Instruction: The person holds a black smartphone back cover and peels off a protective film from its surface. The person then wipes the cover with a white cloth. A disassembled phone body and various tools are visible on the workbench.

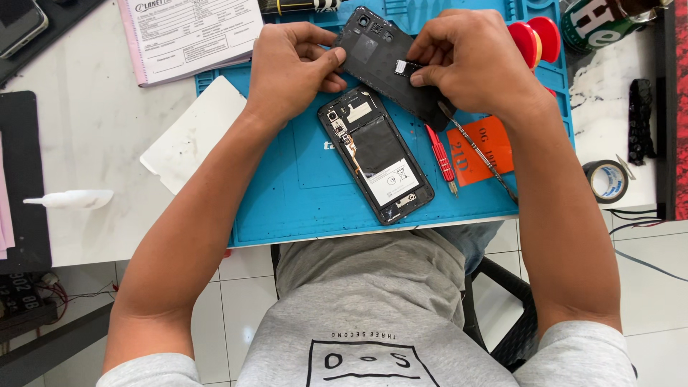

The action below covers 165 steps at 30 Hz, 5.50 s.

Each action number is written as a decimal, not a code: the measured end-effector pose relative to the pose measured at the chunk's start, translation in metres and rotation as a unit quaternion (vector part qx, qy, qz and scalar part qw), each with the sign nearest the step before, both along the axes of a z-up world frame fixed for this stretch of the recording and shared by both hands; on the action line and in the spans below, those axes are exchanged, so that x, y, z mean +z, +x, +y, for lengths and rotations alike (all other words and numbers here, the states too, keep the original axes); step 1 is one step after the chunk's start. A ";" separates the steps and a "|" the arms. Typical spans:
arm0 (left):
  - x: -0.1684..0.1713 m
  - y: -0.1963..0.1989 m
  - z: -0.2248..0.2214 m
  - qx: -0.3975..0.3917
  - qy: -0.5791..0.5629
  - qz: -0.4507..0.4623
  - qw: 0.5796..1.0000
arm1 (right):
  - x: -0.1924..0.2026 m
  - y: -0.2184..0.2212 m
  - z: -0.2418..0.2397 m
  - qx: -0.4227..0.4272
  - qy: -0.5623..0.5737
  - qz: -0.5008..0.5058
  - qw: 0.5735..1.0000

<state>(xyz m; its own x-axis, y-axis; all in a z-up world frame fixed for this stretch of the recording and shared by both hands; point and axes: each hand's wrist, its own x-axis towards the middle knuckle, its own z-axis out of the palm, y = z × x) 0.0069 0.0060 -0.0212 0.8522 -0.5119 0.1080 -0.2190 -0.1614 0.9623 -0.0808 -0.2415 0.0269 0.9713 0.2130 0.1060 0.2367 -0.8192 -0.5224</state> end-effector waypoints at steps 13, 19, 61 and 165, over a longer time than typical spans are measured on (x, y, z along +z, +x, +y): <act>0.002 -0.001 0.002 -0.006 0.007 -0.026 1.000 | 0.013 0.004 0.003 -0.081 0.040 0.111 0.990; 0.002 -0.001 0.003 -0.007 0.008 -0.045 0.999 | 0.018 0.010 -0.011 -0.138 0.091 0.192 0.967; 0.004 0.003 0.011 -0.022 0.014 -0.028 0.999 | -0.018 0.019 0.005 -0.053 0.051 -0.052 0.996; 0.049 -0.195 0.037 0.020 -0.216 0.077 0.973 | 0.014 -0.156 0.141 -0.121 0.399 -0.202 0.886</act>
